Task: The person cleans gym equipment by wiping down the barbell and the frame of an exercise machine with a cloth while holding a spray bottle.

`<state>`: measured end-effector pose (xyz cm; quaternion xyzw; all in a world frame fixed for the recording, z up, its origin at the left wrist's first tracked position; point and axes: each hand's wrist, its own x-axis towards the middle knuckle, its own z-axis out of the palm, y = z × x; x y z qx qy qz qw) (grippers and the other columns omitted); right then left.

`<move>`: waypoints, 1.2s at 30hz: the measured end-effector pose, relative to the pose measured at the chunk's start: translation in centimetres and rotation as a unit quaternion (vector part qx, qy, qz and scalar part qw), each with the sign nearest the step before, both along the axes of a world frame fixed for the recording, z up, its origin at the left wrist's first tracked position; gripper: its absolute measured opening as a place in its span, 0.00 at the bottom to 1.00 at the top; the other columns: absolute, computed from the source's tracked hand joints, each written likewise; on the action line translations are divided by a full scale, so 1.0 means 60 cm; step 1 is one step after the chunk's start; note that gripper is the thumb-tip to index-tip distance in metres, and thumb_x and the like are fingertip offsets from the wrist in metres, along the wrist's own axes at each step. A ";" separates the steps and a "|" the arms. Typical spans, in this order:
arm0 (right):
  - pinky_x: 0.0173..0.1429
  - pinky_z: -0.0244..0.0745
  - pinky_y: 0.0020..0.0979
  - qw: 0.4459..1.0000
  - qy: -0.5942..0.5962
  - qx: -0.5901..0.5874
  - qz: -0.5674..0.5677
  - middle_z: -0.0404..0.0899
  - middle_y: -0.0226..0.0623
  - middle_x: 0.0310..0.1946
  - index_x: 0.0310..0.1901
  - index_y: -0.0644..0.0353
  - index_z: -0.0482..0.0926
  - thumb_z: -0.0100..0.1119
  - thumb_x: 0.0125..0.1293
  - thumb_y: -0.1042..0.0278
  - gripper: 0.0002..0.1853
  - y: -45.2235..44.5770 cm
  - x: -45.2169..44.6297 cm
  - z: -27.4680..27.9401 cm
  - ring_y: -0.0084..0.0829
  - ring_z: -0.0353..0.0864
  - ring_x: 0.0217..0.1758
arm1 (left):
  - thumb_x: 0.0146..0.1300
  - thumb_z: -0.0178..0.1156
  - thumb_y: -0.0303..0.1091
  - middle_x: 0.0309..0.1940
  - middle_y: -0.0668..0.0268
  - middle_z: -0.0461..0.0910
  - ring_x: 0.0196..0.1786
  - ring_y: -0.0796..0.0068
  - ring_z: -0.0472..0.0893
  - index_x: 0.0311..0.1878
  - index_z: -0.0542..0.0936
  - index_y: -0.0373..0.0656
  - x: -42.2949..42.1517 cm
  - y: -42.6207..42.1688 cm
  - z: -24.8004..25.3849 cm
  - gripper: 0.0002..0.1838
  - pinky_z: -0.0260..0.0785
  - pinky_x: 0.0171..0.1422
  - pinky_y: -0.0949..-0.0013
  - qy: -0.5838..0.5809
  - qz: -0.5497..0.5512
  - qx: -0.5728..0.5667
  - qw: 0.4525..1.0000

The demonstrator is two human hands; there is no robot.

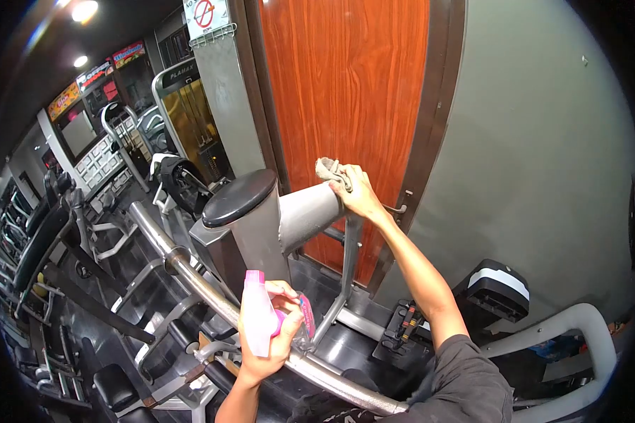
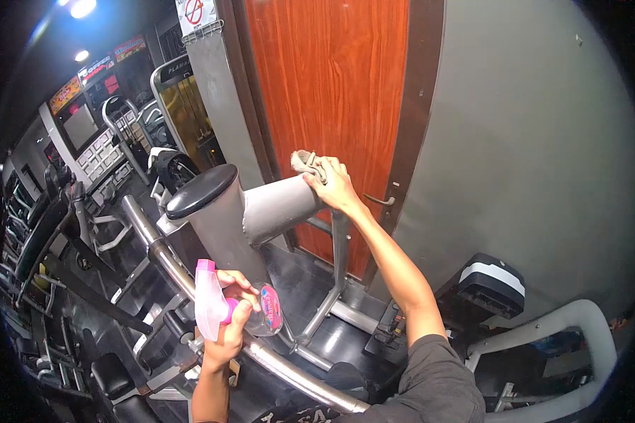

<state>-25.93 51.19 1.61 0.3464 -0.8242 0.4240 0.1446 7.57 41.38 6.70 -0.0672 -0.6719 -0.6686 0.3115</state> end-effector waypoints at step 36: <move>0.56 0.71 0.36 0.994 -0.082 -0.049 -0.048 0.81 0.49 0.43 0.46 0.66 0.77 0.53 0.64 0.58 0.18 -0.005 -0.110 -0.037 0.36 0.80 0.51 | 0.58 0.62 0.21 0.42 0.59 0.72 0.36 0.76 0.77 0.49 0.68 0.34 -0.004 -0.006 -0.001 0.17 0.72 0.42 0.73 0.011 -0.031 0.033 0.999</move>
